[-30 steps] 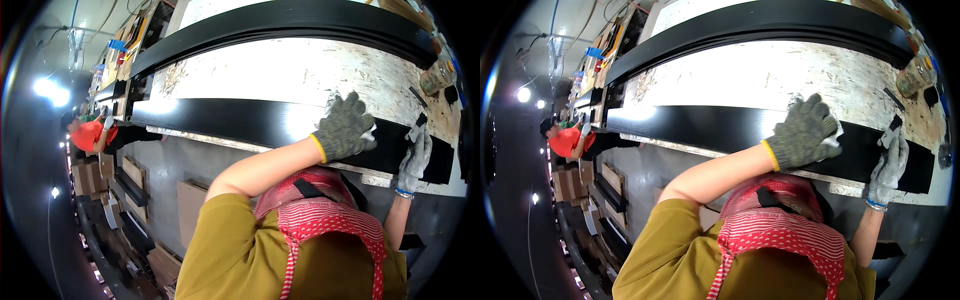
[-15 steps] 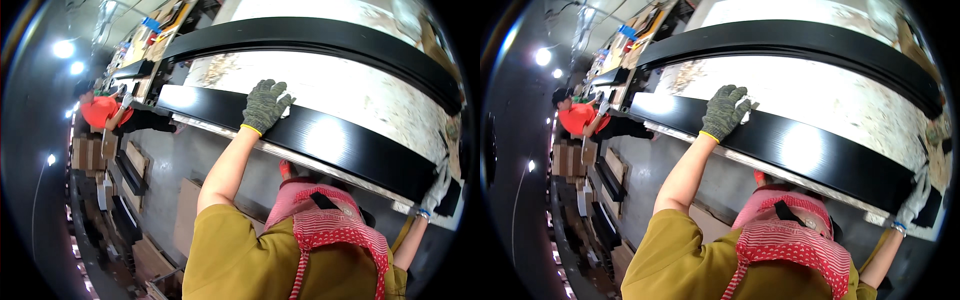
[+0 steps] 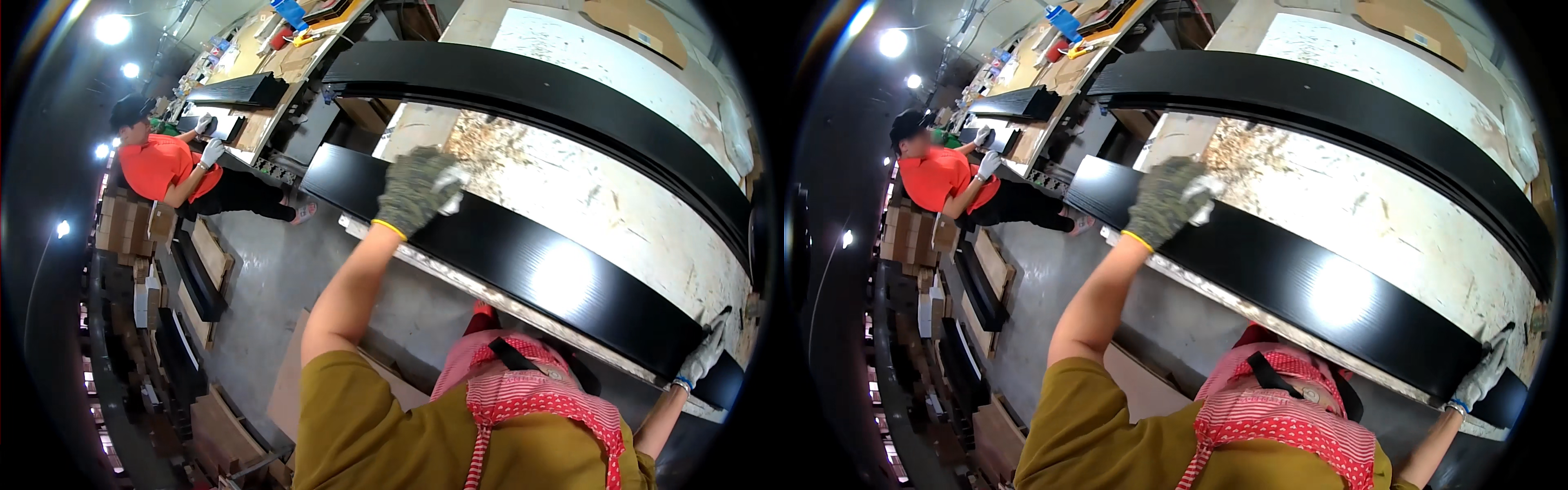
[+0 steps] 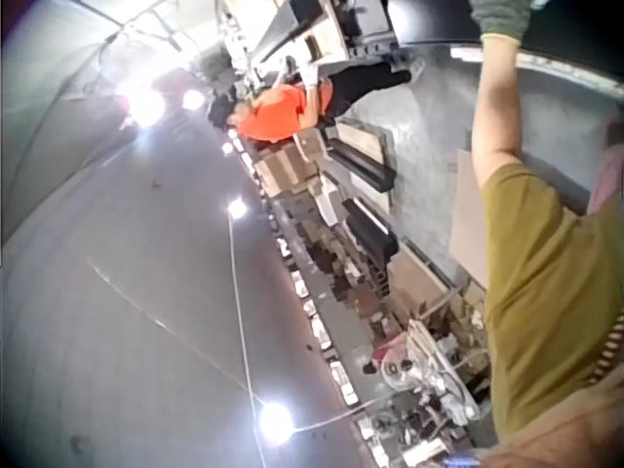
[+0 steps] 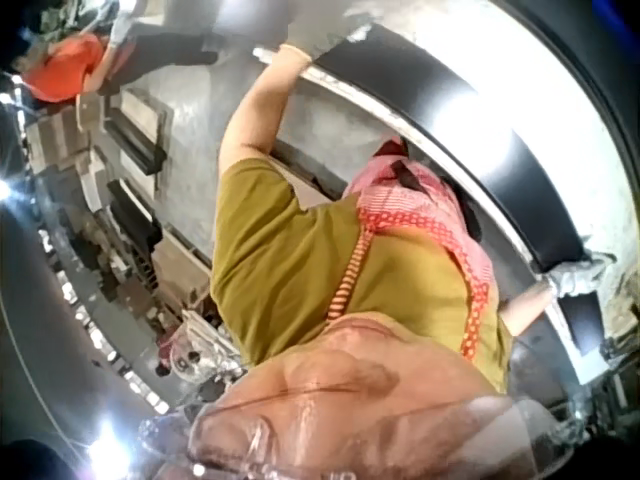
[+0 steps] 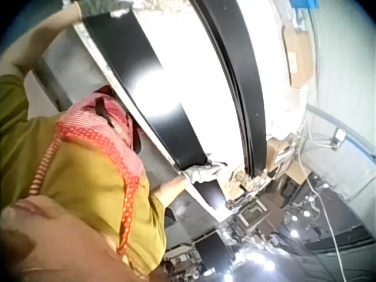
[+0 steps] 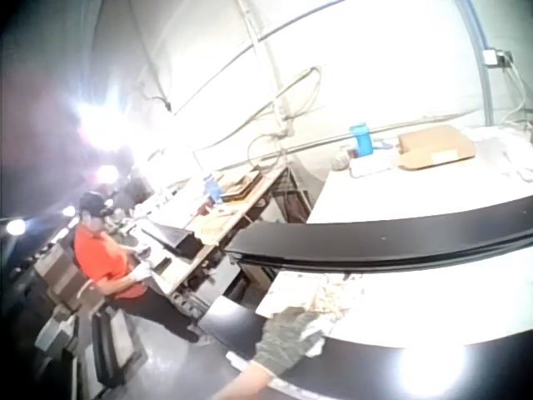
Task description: Wiping down long black wooden boards with a cloth and liquid stain or cleaner in a workshop environment.
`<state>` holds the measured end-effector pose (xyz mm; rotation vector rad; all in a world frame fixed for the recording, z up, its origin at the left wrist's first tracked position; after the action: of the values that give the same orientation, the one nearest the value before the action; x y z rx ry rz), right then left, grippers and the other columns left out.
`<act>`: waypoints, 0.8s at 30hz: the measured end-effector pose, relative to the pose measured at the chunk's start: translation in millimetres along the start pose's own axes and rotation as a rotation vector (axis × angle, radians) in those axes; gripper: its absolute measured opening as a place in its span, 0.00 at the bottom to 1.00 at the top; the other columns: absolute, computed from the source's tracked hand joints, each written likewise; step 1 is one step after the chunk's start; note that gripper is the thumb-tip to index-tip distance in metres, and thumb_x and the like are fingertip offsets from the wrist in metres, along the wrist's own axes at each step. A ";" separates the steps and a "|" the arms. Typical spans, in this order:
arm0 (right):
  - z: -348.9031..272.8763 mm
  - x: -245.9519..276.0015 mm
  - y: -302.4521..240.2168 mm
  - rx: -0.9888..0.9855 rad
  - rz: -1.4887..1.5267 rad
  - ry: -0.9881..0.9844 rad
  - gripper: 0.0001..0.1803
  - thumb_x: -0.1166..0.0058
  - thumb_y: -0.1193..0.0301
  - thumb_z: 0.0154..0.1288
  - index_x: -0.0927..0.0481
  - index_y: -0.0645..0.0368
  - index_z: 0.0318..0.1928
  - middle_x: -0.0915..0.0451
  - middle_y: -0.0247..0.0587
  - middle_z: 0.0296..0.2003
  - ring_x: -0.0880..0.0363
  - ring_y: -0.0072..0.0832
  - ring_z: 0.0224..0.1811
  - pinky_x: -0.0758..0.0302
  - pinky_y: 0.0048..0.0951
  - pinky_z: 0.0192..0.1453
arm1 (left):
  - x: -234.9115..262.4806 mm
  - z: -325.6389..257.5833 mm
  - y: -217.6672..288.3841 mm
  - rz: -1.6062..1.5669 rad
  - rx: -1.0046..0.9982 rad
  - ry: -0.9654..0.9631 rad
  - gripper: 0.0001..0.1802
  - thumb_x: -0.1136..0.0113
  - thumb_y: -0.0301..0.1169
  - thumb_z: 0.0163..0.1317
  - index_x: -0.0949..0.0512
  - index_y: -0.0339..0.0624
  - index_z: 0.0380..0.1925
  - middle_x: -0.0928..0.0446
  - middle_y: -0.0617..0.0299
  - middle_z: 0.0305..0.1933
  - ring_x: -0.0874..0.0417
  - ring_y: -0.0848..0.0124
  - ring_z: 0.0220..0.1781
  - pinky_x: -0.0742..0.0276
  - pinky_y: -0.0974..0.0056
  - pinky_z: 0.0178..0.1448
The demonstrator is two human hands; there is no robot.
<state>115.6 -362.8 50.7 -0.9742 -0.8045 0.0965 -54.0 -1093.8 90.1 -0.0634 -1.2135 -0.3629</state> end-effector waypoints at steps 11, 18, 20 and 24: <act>11.2 -4.8 14.7 0.078 -0.135 -0.055 0.24 0.61 0.68 0.79 0.32 0.59 0.71 0.29 0.46 0.68 0.29 0.32 0.65 0.29 0.29 0.63 | 69.4 -36.7 -326.2 0.368 0.592 0.193 0.18 0.47 0.40 0.73 0.26 0.48 0.59 0.22 0.52 0.57 0.20 0.56 0.57 0.26 0.55 0.64; 15.9 9.5 33.5 -0.002 -0.018 -0.002 0.25 0.60 0.61 0.80 0.28 0.61 0.68 0.22 0.37 0.60 0.27 0.21 0.48 0.30 0.22 0.54 | 134.7 -133.0 -350.9 0.159 0.832 0.343 0.23 0.40 0.44 0.67 0.23 0.43 0.57 0.23 0.48 0.56 0.22 0.50 0.59 0.27 0.51 0.65; 15.7 6.1 17.0 0.084 -0.107 -0.020 0.24 0.61 0.62 0.80 0.27 0.60 0.68 0.22 0.38 0.59 0.27 0.22 0.52 0.31 0.24 0.55 | 138.1 -105.4 -279.4 0.436 0.504 0.249 0.20 0.37 0.40 0.65 0.21 0.45 0.54 0.23 0.51 0.55 0.22 0.52 0.57 0.26 0.52 0.60; 25.3 11.4 44.9 0.118 -0.235 -0.037 0.23 0.62 0.64 0.80 0.27 0.57 0.69 0.23 0.44 0.62 0.26 0.31 0.59 0.30 0.29 0.62 | 107.0 -97.6 -211.5 0.381 0.243 0.174 0.20 0.35 0.40 0.62 0.19 0.50 0.53 0.21 0.53 0.55 0.24 0.52 0.60 0.29 0.53 0.65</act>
<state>119.4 -314.3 30.4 -0.7631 -0.9315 -0.0403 1.4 -1341.8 123.6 -0.0505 -1.0380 0.1116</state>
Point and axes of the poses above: each hand's wrist, its own z-axis towards the middle knuckle, its own x-axis out of the back of the hand, y = z × x, the point moved 8 cm from there along z, towards the middle knuckle
